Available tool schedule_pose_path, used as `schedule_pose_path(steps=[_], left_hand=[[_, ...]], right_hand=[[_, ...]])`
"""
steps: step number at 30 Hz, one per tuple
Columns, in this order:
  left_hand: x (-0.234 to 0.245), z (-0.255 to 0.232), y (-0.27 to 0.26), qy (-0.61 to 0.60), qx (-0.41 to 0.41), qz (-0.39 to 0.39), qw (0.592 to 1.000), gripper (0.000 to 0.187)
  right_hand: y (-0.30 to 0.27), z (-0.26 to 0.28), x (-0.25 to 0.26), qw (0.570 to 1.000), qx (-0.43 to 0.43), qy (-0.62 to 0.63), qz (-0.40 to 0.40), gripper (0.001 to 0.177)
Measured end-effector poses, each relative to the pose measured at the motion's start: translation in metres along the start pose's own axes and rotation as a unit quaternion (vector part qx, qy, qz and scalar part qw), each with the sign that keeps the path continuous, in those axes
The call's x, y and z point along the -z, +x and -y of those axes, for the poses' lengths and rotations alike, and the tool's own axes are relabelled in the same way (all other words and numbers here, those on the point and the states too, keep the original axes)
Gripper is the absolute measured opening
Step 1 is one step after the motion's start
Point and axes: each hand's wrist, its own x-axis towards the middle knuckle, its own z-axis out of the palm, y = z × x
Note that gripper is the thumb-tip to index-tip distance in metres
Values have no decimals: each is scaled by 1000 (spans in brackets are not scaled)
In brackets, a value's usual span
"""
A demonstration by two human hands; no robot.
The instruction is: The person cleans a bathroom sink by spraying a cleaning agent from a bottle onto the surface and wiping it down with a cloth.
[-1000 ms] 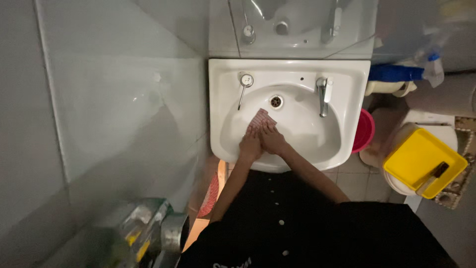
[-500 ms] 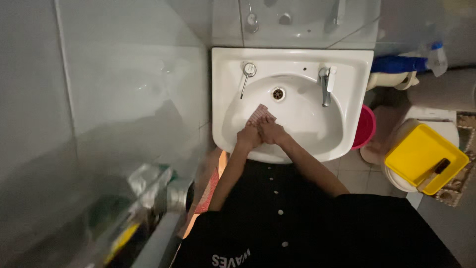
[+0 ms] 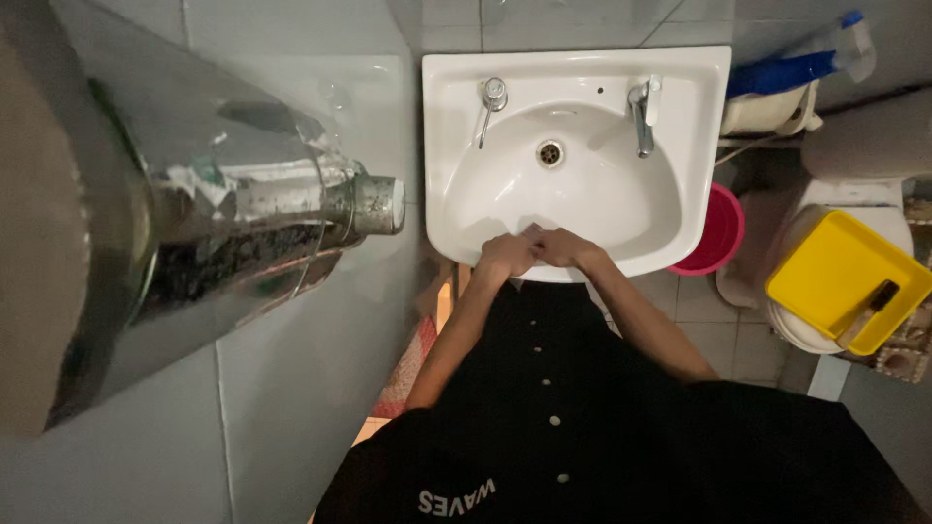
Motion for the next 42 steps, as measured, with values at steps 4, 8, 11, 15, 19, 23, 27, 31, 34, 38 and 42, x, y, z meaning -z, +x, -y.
schedule_pose_path(steps=[4,8,11,15,19,23,27,31,34,38,42], left_hand=[[2,-10,-10,3,1,-17,1000,38],[2,-14,-11,-33,-33,-63,997,43],[7,-15,0,17,7,-5,1000,44],[1,-11,23,6,48,18,999,57],[-25,6,59,38,61,38,997,51],[-28,18,79,67,-41,-136,988,61],[-21,28,100,46,0,-113,993,80],[-7,37,119,-30,2,-130,991,91],[-7,35,119,-5,-1,-152,988,83],[-3,28,104,-4,-2,-156,988,83],[-4,19,78,-36,24,-77,996,67]], right_hand=[[-12,4,6,1000,-15,-5,20,44],[-4,-2,3,999,-15,-5,33,43],[9,-13,-4,1000,10,20,21,47],[30,-23,-16,986,143,-36,-81,55],[45,-19,-6,992,76,-103,21,91],[59,-11,8,990,74,-86,-80,66],[78,-14,22,976,95,-132,-146,63],[98,-12,41,975,87,-133,-153,68],[100,-17,43,975,76,-179,-106,76],[95,-21,37,972,107,-139,-155,60],[78,-24,25,989,75,-98,-82,65]])
